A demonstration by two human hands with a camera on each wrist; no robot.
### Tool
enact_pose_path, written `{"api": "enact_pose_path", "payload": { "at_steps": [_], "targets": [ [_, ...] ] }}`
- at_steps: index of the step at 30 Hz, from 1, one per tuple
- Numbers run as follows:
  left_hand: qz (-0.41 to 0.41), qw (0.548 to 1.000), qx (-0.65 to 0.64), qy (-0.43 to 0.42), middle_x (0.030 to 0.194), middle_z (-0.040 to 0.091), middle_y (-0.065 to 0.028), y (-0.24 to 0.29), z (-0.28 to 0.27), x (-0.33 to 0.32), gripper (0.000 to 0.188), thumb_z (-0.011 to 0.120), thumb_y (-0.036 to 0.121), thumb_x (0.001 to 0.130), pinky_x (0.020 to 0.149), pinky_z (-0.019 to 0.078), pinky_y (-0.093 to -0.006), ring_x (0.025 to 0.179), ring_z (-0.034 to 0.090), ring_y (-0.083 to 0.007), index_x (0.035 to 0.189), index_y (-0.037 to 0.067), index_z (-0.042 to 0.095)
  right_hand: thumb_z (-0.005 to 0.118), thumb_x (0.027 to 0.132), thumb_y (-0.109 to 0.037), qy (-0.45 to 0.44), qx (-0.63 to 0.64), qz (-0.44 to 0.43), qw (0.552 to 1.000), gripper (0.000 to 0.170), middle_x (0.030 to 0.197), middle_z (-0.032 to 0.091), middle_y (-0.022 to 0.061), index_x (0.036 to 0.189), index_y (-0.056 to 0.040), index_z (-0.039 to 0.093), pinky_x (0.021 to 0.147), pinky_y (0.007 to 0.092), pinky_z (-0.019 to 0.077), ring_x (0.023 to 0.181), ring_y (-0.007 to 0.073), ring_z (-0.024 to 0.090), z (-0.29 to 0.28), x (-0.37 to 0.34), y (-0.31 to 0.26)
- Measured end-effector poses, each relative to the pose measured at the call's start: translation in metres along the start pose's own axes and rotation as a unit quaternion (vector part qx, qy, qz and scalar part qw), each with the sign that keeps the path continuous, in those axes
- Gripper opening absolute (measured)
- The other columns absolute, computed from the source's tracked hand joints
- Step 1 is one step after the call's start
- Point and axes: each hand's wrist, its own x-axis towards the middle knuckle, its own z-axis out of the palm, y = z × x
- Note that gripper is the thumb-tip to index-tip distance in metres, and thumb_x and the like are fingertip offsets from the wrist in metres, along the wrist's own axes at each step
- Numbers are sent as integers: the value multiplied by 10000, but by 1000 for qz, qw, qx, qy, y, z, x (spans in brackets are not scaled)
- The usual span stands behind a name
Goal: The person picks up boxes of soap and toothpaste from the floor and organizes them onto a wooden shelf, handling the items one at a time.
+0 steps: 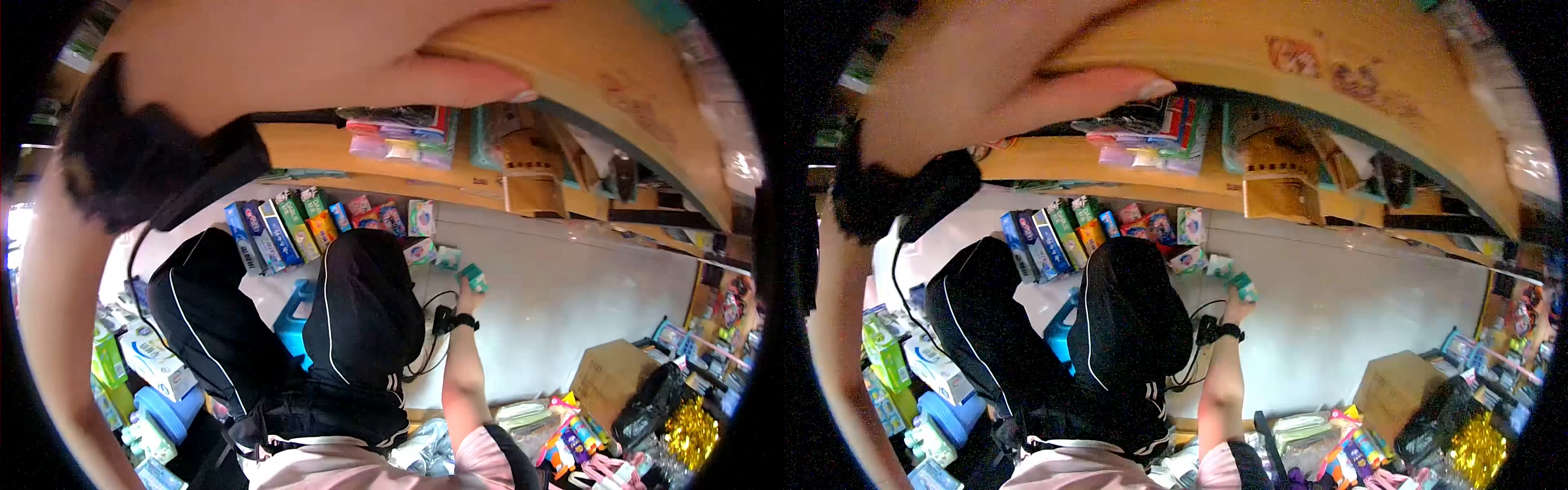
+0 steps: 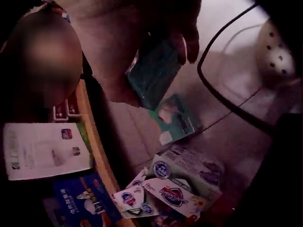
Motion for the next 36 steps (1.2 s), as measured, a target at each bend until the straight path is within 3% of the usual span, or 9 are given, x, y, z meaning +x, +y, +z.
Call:
{"api": "enact_pose_path", "payload": {
  "at_steps": [4,12,17,21,25,26,30,33,36],
  "targets": [
    [-62,995,-75,-22,1276,431,-130,-1,-1,3,559,559,398,802,1029,254,-475,1234,351,-297,1248,85,433,668,763,-221,10,57,16,998,885,1153,514,121,1361,-142,20,758,418,451,1034,246,504,-29,-63,-39],
    [-69,995,-52,46,1227,470,-108,-2,-8,0,557,459,515,823,1040,112,-586,1236,346,-269,1188,95,490,706,678,-112,-121,130,-229,957,919,1269,405,118,1398,-103,136,854,371,436,1070,230,484,-46,-232,-294],
    [-69,994,-45,75,1200,491,-105,1,-14,-4,556,437,524,829,1032,112,-604,1204,380,-271,1173,91,501,730,654,-143,-188,-29,-481,856,920,1250,435,150,1387,-50,182,871,319,434,1065,205,504,-35,-337,-512],
    [-69,994,-34,79,1173,508,-98,0,-14,-5,546,427,524,834,1022,140,-613,1175,408,-276,1158,92,508,738,641,-328,-54,-320,-604,728,936,1171,508,238,1368,-29,230,861,314,429,1049,251,534,12,-301,-630],
    [-79,994,-35,68,1180,502,-87,-2,-9,-6,538,435,527,829,998,184,-618,1174,405,-260,1145,99,511,696,603,-439,13,-465,-559,686,994,1246,465,215,1367,-14,224,884,345,426,1054,325,527,83,-283,-698],
    [-80,994,-26,67,1179,500,-85,-3,-10,-7,535,439,528,826,994,188,-621,1175,402,-258,1140,100,511,673,588,-476,-29,-447,-522,726,1020,1285,436,194,1375,-22,211,901,361,417,1103,320,499,91,-283,-704],
    [-83,992,-62,71,1161,501,-84,1,-11,-5,515,456,522,820,985,193,-631,1173,402,-253,1110,101,516,688,530,-485,93,-525,-502,681,869,1183,509,215,1204,19,471,907,344,396,1129,325,466,131,-220,-721],
    [-84,991,-58,84,1138,510,-89,1,-14,-6,505,468,522,814,987,193,-630,1170,406,-251,1089,103,523,694,540,-462,95,-495,-445,741,853,1195,496,227,1198,31,466,906,349,400,1131,329,463,141,-208,-720],
    [-84,993,-48,75,1129,514,-98,0,-17,-6,502,474,522,811,992,188,-627,1175,404,-246,1079,102,528,645,619,-548,32,-525,-459,716,1055,1279,400,271,1339,80,199,928,416,399,1161,366,434,137,-203,-723]
  ]
}}
